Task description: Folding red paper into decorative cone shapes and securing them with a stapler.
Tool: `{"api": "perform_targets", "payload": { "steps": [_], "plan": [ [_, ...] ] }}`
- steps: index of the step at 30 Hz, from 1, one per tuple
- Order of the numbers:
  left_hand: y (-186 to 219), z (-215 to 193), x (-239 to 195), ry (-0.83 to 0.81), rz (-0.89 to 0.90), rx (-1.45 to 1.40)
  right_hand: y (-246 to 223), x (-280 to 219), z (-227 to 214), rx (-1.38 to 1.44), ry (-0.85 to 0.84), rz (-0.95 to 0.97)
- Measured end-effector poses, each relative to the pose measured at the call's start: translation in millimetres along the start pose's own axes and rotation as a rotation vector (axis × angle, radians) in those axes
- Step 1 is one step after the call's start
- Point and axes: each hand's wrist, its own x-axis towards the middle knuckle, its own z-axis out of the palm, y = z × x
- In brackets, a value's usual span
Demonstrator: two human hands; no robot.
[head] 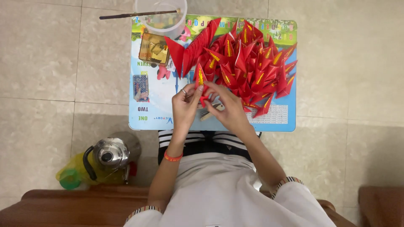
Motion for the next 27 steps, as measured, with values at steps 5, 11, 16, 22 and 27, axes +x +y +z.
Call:
{"api": "perform_targets", "payload": {
  "steps": [5,11,16,22,27],
  "plan": [
    [-6.8,2.5,-1.7,-0.021,-0.134,-0.197,21.5,5.3,-12.3,0.082,-0.006,0.131],
    [-7.3,-5.5,-7.4,-0.051,-0.213,-0.073,28.7,20.1,-31.3,-0.027,-0.005,0.191],
    [-28.6,-15.3,-13.3,-0.081,-0.196,-0.033,40.9,16.8,-26.5,-0.094,-0.011,0.113],
    [-38.4,-25.8,-19.3,-0.113,-0.19,-0.073,46.5,11.8,-22.0,-0.162,-0.017,0.083],
    [-29.4,-31.0,-21.8,-0.074,-0.202,-0.069,39.6,11.6,-25.2,-0.183,-0.015,0.096]
  ]
}}
